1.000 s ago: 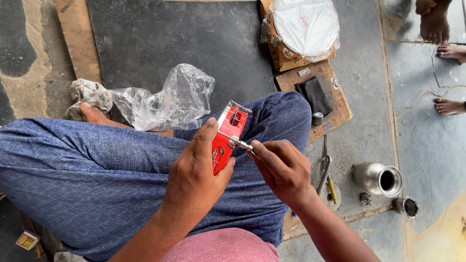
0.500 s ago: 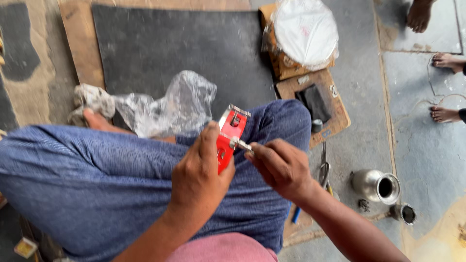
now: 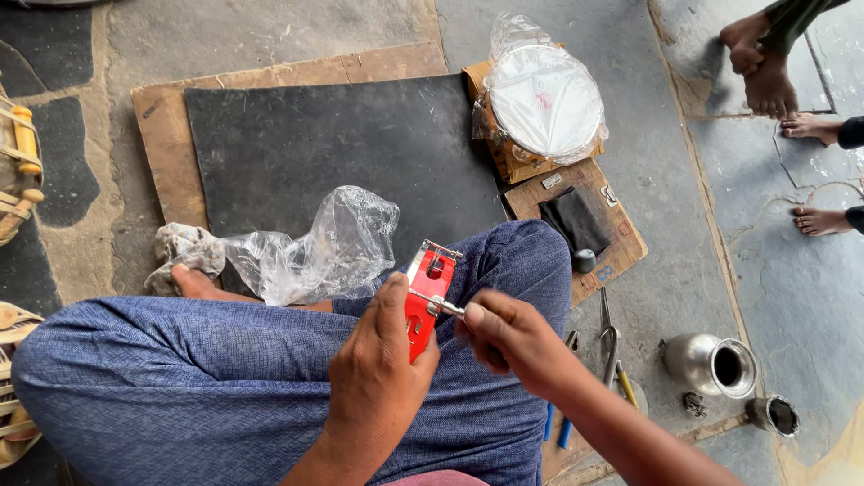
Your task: The person unboxes a small percussion instrument, removes the plastic wrapping, and uses a small tool and a pair of pliers to adjust the tension rods on its side.
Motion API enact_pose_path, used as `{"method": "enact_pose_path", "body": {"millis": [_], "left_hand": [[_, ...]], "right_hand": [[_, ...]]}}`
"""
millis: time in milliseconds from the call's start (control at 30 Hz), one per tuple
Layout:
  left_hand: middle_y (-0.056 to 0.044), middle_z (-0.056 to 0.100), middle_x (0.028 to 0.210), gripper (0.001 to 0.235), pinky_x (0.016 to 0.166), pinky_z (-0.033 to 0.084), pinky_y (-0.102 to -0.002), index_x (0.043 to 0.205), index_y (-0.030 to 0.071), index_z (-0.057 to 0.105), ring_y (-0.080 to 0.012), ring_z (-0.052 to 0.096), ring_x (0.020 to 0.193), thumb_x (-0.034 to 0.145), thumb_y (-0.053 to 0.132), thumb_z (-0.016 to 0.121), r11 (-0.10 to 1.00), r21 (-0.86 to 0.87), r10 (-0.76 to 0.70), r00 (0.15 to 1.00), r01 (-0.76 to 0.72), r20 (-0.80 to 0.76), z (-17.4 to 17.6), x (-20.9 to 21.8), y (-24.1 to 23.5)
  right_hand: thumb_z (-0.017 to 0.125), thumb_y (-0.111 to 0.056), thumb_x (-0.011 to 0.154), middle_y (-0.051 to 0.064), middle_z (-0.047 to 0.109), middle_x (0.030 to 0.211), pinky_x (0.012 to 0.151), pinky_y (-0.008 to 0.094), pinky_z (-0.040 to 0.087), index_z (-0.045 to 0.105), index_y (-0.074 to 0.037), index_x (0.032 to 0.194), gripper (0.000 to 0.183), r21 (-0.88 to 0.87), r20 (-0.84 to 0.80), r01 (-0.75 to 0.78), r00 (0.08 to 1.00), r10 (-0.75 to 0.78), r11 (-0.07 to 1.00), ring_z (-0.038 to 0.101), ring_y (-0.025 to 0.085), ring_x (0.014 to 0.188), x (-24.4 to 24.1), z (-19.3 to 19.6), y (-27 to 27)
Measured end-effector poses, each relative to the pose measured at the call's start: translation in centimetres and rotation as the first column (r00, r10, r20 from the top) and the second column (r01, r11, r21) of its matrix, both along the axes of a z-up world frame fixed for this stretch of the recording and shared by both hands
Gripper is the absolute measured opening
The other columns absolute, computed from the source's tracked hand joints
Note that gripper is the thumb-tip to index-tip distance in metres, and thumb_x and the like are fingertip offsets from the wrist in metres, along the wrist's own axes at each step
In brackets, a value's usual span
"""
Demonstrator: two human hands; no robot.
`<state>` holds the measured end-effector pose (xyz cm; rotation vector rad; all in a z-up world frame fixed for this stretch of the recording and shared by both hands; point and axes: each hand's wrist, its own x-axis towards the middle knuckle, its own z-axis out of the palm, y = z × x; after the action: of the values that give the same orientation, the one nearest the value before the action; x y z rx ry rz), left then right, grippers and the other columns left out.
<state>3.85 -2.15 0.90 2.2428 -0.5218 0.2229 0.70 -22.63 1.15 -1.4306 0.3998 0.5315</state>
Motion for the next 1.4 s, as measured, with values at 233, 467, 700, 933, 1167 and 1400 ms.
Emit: {"method": "enact_pose_path", "body": {"millis": [233, 467, 700, 933, 1167, 1400], "left_hand": [[-0.029, 0.067, 0.119, 0.07, 0.08, 0.062, -0.043, 0.134, -0.006, 0.044, -0.0407, 0.072, 0.105, 0.077, 0.011, 0.08, 1.0, -0.006, -0.007, 0.998, 0.006, -0.067, 0.0, 0.3, 0.3], [-0.03, 0.066, 0.121, 0.068, 0.081, 0.062, -0.043, 0.135, -0.008, 0.045, -0.0417, 0.071, 0.107, 0.079, 0.011, 0.08, 1.0, 0.011, 0.021, 1.0, -0.021, 0.022, 0.2, -0.4, 0.0], [-0.027, 0.068, 0.118, 0.067, 0.079, 0.062, -0.043, 0.133, -0.006, 0.044, -0.0402, 0.072, 0.105, 0.078, 0.01, 0.079, 0.999, 0.035, 0.01, 1.0, -0.01, -0.016, 0.4, 0.2, 0.0], [-0.025, 0.069, 0.116, 0.069, 0.077, 0.062, -0.044, 0.133, -0.004, 0.045, -0.0383, 0.073, 0.102, 0.075, 0.01, 0.08, 0.999, 0.042, 0.002, 0.998, 0.001, -0.071, 0.7, 0.4, 0.0], [-0.029, 0.067, 0.122, 0.066, 0.084, 0.062, -0.044, 0.133, -0.006, 0.047, -0.0412, 0.071, 0.109, 0.075, 0.006, 0.077, 0.999, 0.018, 0.047, 0.999, -0.048, 0.026, 0.5, -0.2, -0.2], [-0.022, 0.054, 0.14, 0.061, 0.103, 0.057, -0.042, 0.134, 0.0, 0.049, -0.0346, 0.062, 0.127, 0.085, 0.015, 0.081, 0.946, -0.322, -0.003, 0.996, 0.033, 0.094, 0.3, -3.8, 3.0]], "right_hand": [[0.076, -0.031, 0.094, 0.011, 0.063, 0.096, 0.067, 0.034, 0.054, 0.064, -0.004, 0.115, 0.037, -0.765, 0.639, 0.406, 0.384, 0.666, 0.5, 0.064, 0.022, 0.081, 0.7, 2.0, 0.8], [0.074, -0.031, 0.095, 0.009, 0.063, 0.085, 0.055, 0.032, 0.05, 0.067, 0.0, 0.11, 0.035, -0.146, 0.062, 0.04, 0.998, -0.032, 0.989, 0.061, 0.019, 0.066, -0.2, -1.7, 0.1], [0.068, -0.036, 0.094, 0.008, 0.063, 0.084, 0.053, 0.028, 0.05, 0.065, -0.001, 0.115, 0.042, -0.1, 0.082, 0.036, 0.996, -0.028, 0.994, 0.06, 0.013, 0.064, -0.4, 1.4, 0.8], [0.072, -0.035, 0.097, 0.009, 0.062, 0.093, 0.06, 0.03, 0.05, 0.064, 0.002, 0.114, 0.042, -0.788, 0.612, 0.345, 0.347, 0.71, 0.511, 0.059, 0.016, 0.073, 1.2, 2.1, 0.2], [0.055, -0.041, 0.105, 0.003, 0.05, 0.059, 0.04, 0.024, 0.031, 0.063, -0.004, 0.079, 0.046, -0.014, -0.065, 0.172, 0.983, -0.172, 0.985, 0.042, 0.008, 0.046, -0.1, -1.3, 1.1], [0.058, -0.027, 0.108, 0.006, 0.056, 0.079, 0.06, 0.032, 0.045, 0.06, -0.005, 0.088, 0.029, -0.51, 0.609, -0.096, 0.661, 0.438, 0.855, 0.06, 0.018, 0.069, -3.3, 2.8, 2.3]]}}
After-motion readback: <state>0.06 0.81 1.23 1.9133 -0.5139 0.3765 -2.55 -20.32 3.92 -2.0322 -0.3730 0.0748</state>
